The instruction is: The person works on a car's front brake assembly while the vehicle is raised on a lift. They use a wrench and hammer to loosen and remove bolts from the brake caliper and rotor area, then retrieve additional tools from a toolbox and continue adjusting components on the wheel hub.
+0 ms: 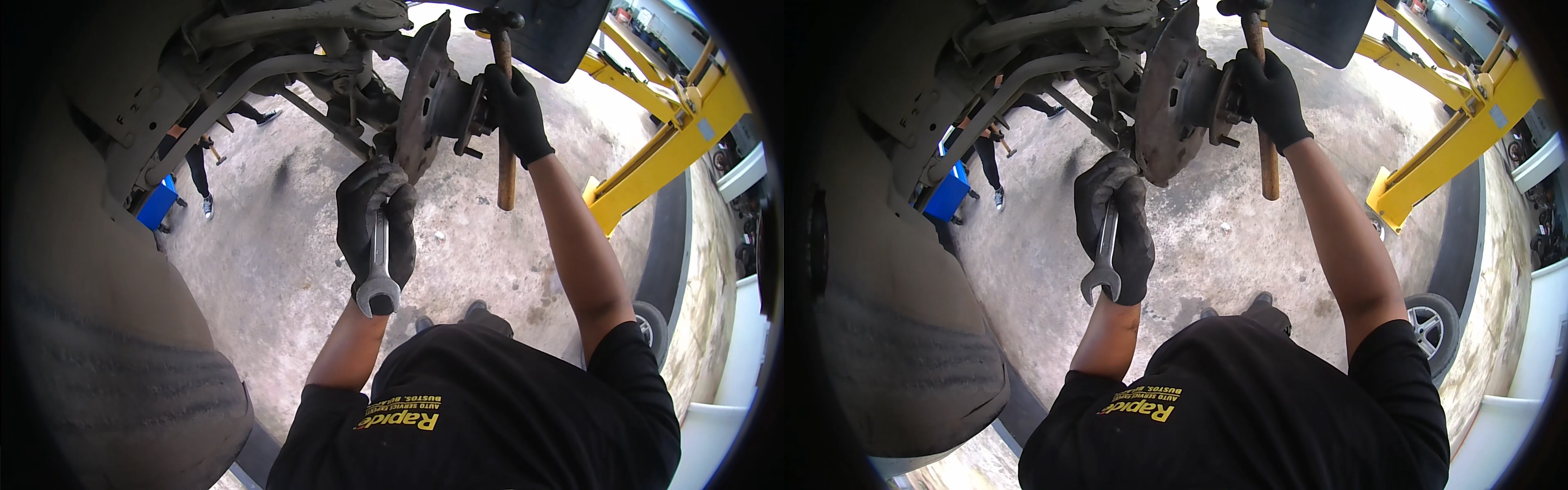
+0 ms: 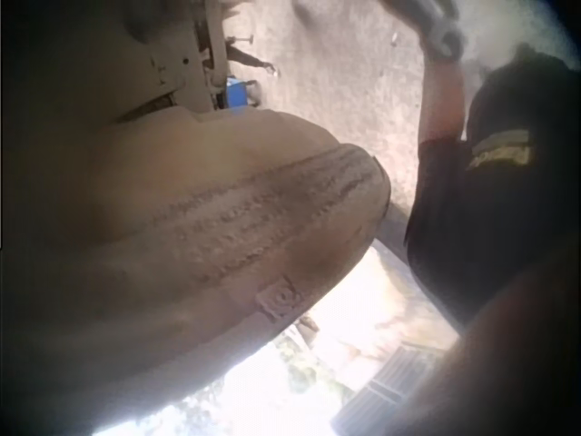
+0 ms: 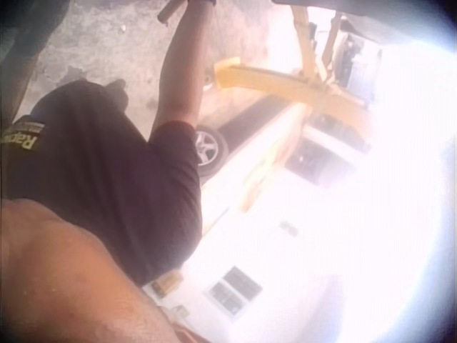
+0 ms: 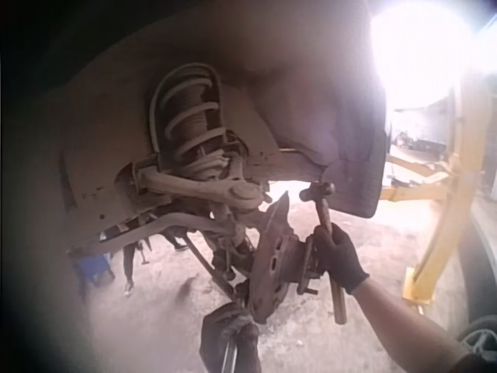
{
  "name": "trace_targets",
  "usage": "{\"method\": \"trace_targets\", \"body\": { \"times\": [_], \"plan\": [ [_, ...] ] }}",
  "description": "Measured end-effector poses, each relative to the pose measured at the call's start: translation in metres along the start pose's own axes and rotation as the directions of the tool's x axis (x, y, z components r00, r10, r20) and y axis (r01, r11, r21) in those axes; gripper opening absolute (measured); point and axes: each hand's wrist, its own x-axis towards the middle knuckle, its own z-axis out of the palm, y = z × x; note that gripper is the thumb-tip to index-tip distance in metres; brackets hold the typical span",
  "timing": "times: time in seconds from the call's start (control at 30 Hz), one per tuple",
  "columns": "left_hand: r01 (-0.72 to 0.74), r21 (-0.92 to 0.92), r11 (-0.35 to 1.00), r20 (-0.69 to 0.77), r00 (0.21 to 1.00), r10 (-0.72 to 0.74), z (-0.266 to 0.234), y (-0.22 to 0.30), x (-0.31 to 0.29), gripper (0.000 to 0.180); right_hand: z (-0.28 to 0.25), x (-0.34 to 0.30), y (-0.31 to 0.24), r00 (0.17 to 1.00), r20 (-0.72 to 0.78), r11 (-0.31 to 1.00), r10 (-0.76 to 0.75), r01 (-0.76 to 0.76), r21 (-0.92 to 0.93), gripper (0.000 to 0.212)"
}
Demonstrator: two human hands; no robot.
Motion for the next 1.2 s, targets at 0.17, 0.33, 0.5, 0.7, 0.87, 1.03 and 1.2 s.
{"method": "trace_targets", "body": {
  "times": [0.17, 0.33, 0.5, 0.7, 0.87, 1.03, 1.2],
  "plan": [
    [-0.159, 0.076, 0.984, -0.013, 0.987, 0.161, -0.002, -0.008, -0.001, 0.016, -0.002, -0.001, -0.001, 1.000, 0.018, 1.000, 0.007, -0.006, -0.022, 0.037],
    [-0.265, -0.056, 0.963, -0.023, 0.964, 0.264, -0.002, 0.002, -0.005, 0.027, -0.002, 0.000, 0.001, 0.999, 0.022, 1.000, -0.028, 0.028, -0.006, 0.037],
    [-0.155, -0.181, 0.971, -0.043, 0.988, 0.149, -0.003, 0.024, -0.009, 0.024, -0.001, 0.000, 0.002, 1.000, 0.003, 0.999, -0.031, 0.031, -0.041, 0.038],
    [-0.407, -0.051, 0.912, -0.037, 0.913, 0.405, -0.014, 0.023, 0.011, 0.037, -0.002, 0.000, 0.004, 0.999, -0.002, 0.998, -0.049, 0.049, -0.041, 0.038],
    [0.041, -0.644, 0.764, -0.068, 0.992, -0.110, -0.065, 0.001, 0.061, 0.031, -0.002, 0.000, 0.003, 0.999, 0.013, 0.999, -0.037, 0.037, -0.038, 0.039],
    [0.266, -0.778, 0.570, 0.118, 0.952, -0.283, -0.091, -0.053, 0.114, 0.027, -0.002, -0.001, 0.000, 0.999, 0.005, 0.996, -0.035, 0.035, -0.081, 0.040],
    [0.433, -0.818, 0.378, 0.319, 0.889, -0.328, -0.086, -0.092, 0.136, 0.025, -0.001, 0.002, 0.003, 0.999, 0.000, 0.996, -0.049, 0.049, -0.080, 0.039]
  ]
}}
